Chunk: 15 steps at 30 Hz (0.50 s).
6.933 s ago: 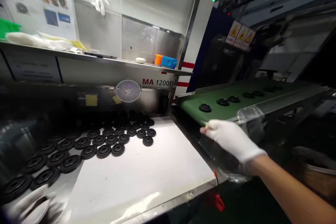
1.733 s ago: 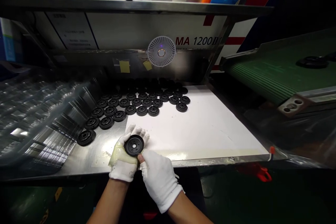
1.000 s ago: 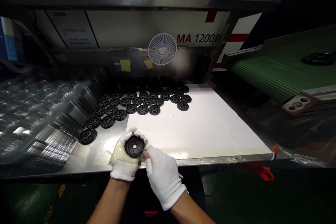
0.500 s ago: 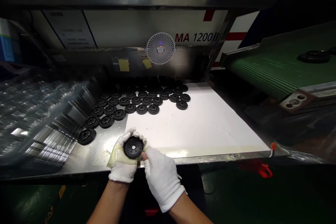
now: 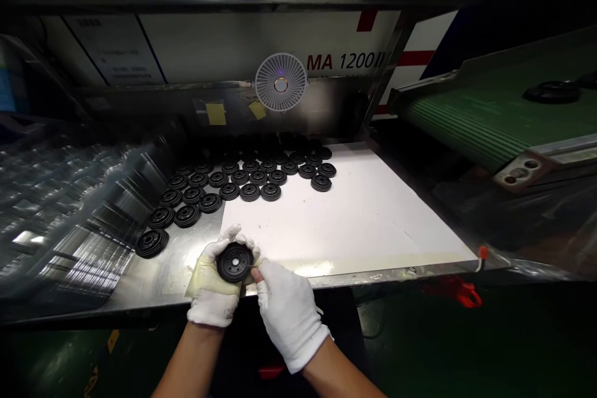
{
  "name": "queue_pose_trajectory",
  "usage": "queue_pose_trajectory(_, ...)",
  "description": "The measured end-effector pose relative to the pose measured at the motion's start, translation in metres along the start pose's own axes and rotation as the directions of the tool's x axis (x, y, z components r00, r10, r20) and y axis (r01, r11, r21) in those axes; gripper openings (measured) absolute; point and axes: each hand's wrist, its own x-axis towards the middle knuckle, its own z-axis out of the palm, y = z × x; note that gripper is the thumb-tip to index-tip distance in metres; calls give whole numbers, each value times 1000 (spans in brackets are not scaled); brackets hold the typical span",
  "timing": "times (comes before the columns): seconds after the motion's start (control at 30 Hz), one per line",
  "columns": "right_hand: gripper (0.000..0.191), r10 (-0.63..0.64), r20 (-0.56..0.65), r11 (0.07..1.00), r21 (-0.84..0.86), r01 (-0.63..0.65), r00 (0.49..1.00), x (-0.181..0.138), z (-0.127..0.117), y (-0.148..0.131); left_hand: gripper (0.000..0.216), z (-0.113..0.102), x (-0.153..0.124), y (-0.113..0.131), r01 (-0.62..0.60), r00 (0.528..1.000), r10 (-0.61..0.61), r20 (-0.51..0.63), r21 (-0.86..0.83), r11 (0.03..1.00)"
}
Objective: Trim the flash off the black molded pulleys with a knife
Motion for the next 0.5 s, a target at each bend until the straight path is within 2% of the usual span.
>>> queue_pose_trajectory(0.13,23,-37,-1,999,-37,37,999,-3,5,-7,6,8,6,-6,-94,991,86,-99,-83,992)
queue_pose_trajectory(0.23,23,-74,0,996,-49,74,997,-5,7,-12,13,10,4,-6,-151,984,143,-103,-75,986)
queue_pose_trajectory(0.37,23,-83,6,997,5,83,997,-3,2,-7,29,3,-2,-1,-15,1000,15,-20,15,1000)
queue_pose_trajectory(0.43,23,-52,-4,999,14,52,999,-2,0,-3,28,1,-3,0,20,1000,-20,-11,24,1000)
queue_pose_trajectory(0.5,21,-22,-15,1000,-2,22,1000,-2,-1,-2,21,2,-1,-1,4,999,-4,-37,5,1000)
